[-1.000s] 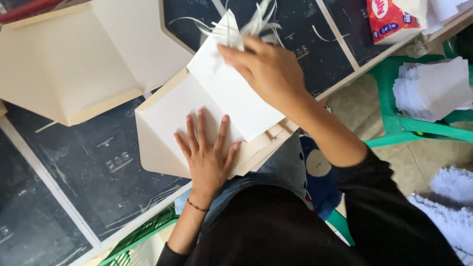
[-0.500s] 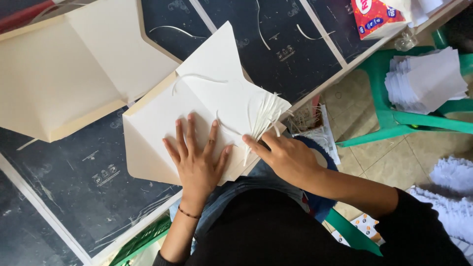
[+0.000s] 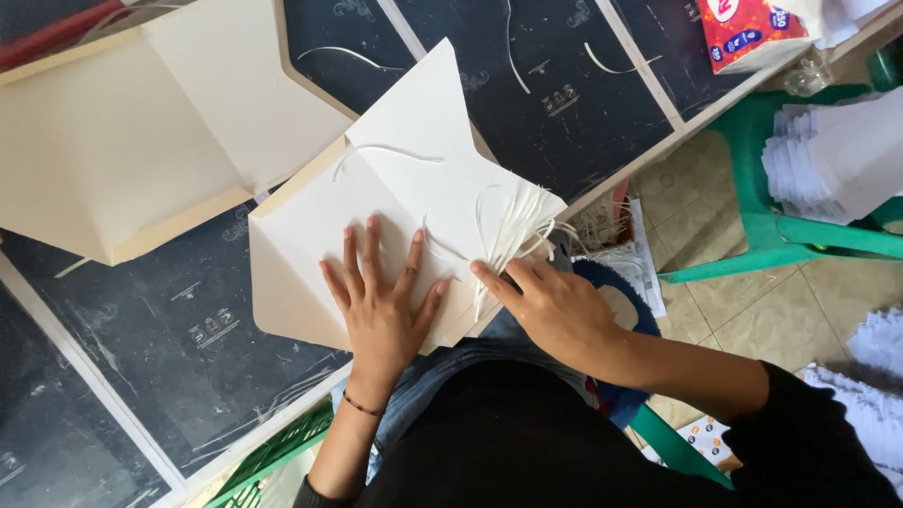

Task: Inserting paper into manila folders and attaching rubber loops to them in a repetitive assembly process.

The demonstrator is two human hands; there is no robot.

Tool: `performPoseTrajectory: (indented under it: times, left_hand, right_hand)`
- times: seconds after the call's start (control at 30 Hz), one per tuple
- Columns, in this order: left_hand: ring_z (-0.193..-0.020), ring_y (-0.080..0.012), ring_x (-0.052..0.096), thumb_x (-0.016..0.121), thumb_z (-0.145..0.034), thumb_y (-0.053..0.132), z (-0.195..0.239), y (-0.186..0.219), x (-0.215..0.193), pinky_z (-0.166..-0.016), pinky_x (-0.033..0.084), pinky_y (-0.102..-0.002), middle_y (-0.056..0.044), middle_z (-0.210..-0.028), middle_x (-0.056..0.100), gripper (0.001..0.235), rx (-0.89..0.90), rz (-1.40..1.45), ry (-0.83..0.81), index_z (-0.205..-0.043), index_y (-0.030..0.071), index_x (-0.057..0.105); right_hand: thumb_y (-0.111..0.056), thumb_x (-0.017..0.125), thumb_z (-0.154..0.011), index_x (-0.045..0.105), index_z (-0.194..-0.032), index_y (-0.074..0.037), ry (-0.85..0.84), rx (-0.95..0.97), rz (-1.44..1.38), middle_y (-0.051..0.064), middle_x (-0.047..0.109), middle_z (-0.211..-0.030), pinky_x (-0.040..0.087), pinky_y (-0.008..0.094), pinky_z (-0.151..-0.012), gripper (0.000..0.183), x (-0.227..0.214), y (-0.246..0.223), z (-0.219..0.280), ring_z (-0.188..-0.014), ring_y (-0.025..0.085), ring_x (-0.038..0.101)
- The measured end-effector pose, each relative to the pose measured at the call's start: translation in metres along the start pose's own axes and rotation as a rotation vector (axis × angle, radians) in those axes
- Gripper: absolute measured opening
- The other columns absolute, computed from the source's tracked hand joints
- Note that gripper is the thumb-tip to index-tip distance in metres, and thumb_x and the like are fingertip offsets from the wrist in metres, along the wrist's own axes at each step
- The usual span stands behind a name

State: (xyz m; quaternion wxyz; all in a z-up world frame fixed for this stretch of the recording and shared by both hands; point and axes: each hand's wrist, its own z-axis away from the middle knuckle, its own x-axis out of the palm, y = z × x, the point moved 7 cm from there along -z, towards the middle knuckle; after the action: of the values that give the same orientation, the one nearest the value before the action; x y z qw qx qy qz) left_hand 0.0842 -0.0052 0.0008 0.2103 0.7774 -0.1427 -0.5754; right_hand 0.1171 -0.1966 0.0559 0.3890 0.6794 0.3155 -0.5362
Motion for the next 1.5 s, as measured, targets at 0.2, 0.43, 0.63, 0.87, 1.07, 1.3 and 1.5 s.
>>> performPoseTrajectory:
  times: [0.2, 0.43, 0.63, 0.87, 1.07, 1.3, 1.5]
  left_hand:
    - [-0.168, -0.0501, 0.003, 0.049, -0.108, 0.058, 0.005, 0.0, 0.0, -0.124, -0.009, -0.078, -0.02, -0.183, 0.018, 0.069, 0.054, 0.004, -0.077, -0.172, 0.037, 0.038]
    - [-0.167, -0.0576, -0.009, 0.045, -0.107, 0.02, 0.005, 0.001, -0.022, -0.126, 0.001, -0.086, -0.029, -0.182, -0.006, 0.083, 0.207, -0.038, -0.281, -0.18, 0.021, 0.007]
    - [-0.169, -0.0512, -0.001, 0.066, -0.109, 0.026, 0.001, -0.014, -0.024, -0.128, 0.008, -0.081, -0.021, -0.184, -0.001, 0.085, 0.221, 0.017, -0.349, -0.178, 0.029, 0.017]
    - [-0.171, -0.0383, -0.009, 0.07, -0.112, 0.031, 0.0, -0.019, -0.021, -0.135, -0.005, -0.072, -0.013, -0.186, -0.001, 0.079, 0.194, 0.18, -0.373, -0.178, 0.031, 0.026]
    - [-0.173, -0.0364, -0.006, 0.067, -0.112, 0.03, -0.003, -0.017, -0.028, -0.136, -0.006, -0.065, -0.012, -0.187, 0.002, 0.074, 0.205, 0.196, -0.285, -0.176, 0.029, 0.031]
    - [-0.169, -0.0365, -0.005, 0.075, -0.098, 0.039, 0.0, -0.028, -0.015, -0.13, -0.015, -0.059, -0.009, -0.184, 0.01, 0.078, 0.057, 0.263, -0.294, -0.169, 0.042, 0.043]
    - [-0.169, -0.0397, -0.006, 0.074, -0.099, 0.035, 0.0, -0.029, -0.012, -0.128, -0.016, -0.061, -0.014, -0.184, 0.011, 0.077, 0.083, 0.285, -0.277, -0.169, 0.039, 0.043]
  right_hand:
    - [-0.026, 0.068, -0.106, 0.068, -0.148, -0.019, 0.03, 0.088, -0.03, 0.007, 0.064, -0.088, 0.045, 0.026, -0.034, 0.043, -0.014, 0.005, -0.012, -0.054, 0.017, 0.061]
    - [-0.049, 0.074, -0.13, 0.069, -0.089, -0.024, 0.247, 0.428, 0.434, -0.01, 0.036, -0.06, 0.025, 0.026, -0.041, 0.048, -0.067, 0.123, 0.001, -0.046, 0.008, 0.03]
    - [0.009, 0.064, -0.129, 0.069, -0.155, 0.016, 0.577, 0.669, -0.045, 0.034, 0.071, -0.15, 0.051, 0.047, -0.115, 0.027, -0.041, 0.26, 0.126, -0.138, 0.045, 0.068]
    - [-0.055, 0.069, -0.114, 0.075, -0.114, -0.018, 0.468, 1.415, -0.843, -0.007, 0.06, -0.078, 0.036, 0.024, -0.05, 0.038, 0.206, 0.311, 0.259, -0.063, 0.004, 0.054]
    - [-0.061, 0.068, -0.101, 0.057, -0.081, -0.02, 0.601, 1.93, -1.116, -0.003, 0.049, -0.06, 0.022, 0.027, -0.033, 0.046, 0.292, 0.288, 0.268, -0.04, 0.009, 0.042]
    - [-0.065, 0.085, -0.1, 0.073, -0.11, -0.001, 0.235, 1.57, -0.866, 0.012, 0.062, -0.061, 0.049, 0.039, -0.038, 0.066, 0.324, 0.29, 0.248, -0.046, 0.024, 0.064]
    - [-0.031, 0.076, -0.118, 0.035, -0.158, 0.023, 0.287, 1.348, -0.243, 0.051, 0.058, -0.145, 0.044, 0.072, -0.111, 0.079, 0.148, 0.254, 0.202, -0.119, 0.061, 0.07]
